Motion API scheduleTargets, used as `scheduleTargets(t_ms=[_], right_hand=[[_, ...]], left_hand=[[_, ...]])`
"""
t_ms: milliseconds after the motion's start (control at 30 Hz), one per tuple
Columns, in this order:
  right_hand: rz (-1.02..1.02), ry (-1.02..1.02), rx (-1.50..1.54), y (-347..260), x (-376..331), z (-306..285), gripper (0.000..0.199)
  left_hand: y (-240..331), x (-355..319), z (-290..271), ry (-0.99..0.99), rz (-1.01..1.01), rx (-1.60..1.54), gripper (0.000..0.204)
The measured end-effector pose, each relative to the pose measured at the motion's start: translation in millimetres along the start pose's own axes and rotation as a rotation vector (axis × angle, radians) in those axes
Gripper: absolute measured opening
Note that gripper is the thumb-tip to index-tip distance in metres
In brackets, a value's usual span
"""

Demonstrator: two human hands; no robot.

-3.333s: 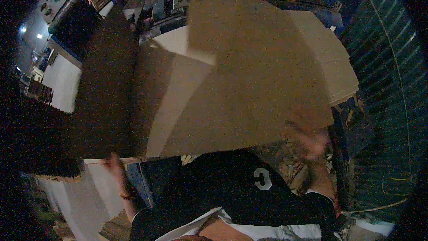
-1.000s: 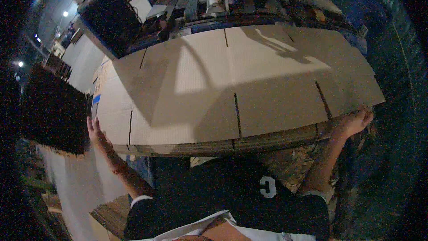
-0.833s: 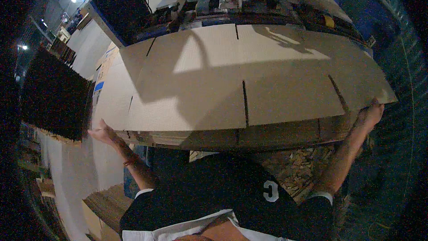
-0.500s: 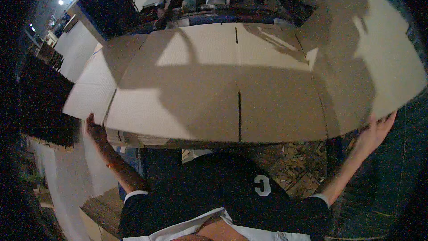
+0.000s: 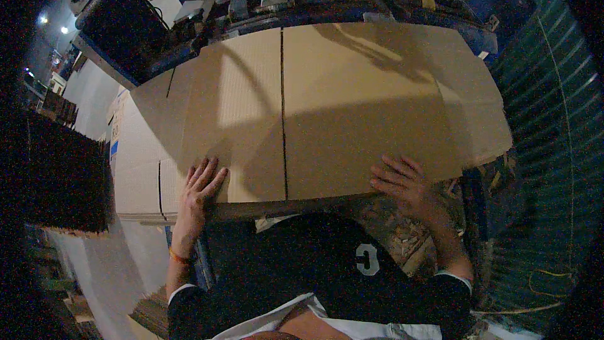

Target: The person repeatedly picks up flat cardboard sheets from a nearby pile and places them onto a growing stack on a workbench. The hands align each sheet before setting it down, continuing the cycle throughout the clip.

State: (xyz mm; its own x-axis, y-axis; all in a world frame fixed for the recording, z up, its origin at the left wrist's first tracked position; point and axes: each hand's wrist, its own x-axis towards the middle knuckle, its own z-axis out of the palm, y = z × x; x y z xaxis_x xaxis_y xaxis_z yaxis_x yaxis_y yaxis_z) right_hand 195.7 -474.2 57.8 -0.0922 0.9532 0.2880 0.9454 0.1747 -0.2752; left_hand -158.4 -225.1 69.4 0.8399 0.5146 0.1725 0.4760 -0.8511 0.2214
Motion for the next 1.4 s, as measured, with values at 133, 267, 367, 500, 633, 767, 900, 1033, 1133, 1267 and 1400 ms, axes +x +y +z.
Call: scheduleTargets(t_ms=[133,267,367,500,633,767,900,1033,1133,1267,1400], right_hand=[[0.087,-0.140,-0.034,23,3,0,0.042],[0.106,-0.195,-0.131,82,29,-6,0.065],[0.051,-0.138,-0.231,122,59,-2,0.074],[0.006,-0.085,-0.326,161,110,10,0.070],[0.234,-0.080,-0.338,198,143,1,0.072],[0.449,-0.088,-0.391,199,173,9,0.069],[0.563,-0.029,-0.589,175,176,14,0.075],[0.678,0.250,-0.221,160,76,-10,0.075],[1.024,0.702,-0.320,152,-13,-15,0.079],[1.343,0.729,-0.382,151,-68,14,0.081],[1.351,0.702,-0.460,171,-63,20,0.078]], left_hand=[[-8,5,1,-0.035,-0.038,0.015,0.047],[-27,30,9,0.083,0.000,0.012,0.047],[-42,65,13,0.164,0.009,-0.013,0.052],[-68,129,21,0.308,0.032,0.018,0.063],[-87,174,46,0.356,-0.005,0.003,0.064],[-105,215,52,0.503,0.080,0.121,0.055],[-103,214,32,0.479,0.037,0.244,0.057],[-99,111,6,0.582,-0.390,0.071,0.067],[-120,11,3,0.898,-0.670,0.133,0.065],[-169,-73,35,0.619,-1.093,0.364,0.068],[-213,-111,42,0.509,-1.330,0.303,0.072]])
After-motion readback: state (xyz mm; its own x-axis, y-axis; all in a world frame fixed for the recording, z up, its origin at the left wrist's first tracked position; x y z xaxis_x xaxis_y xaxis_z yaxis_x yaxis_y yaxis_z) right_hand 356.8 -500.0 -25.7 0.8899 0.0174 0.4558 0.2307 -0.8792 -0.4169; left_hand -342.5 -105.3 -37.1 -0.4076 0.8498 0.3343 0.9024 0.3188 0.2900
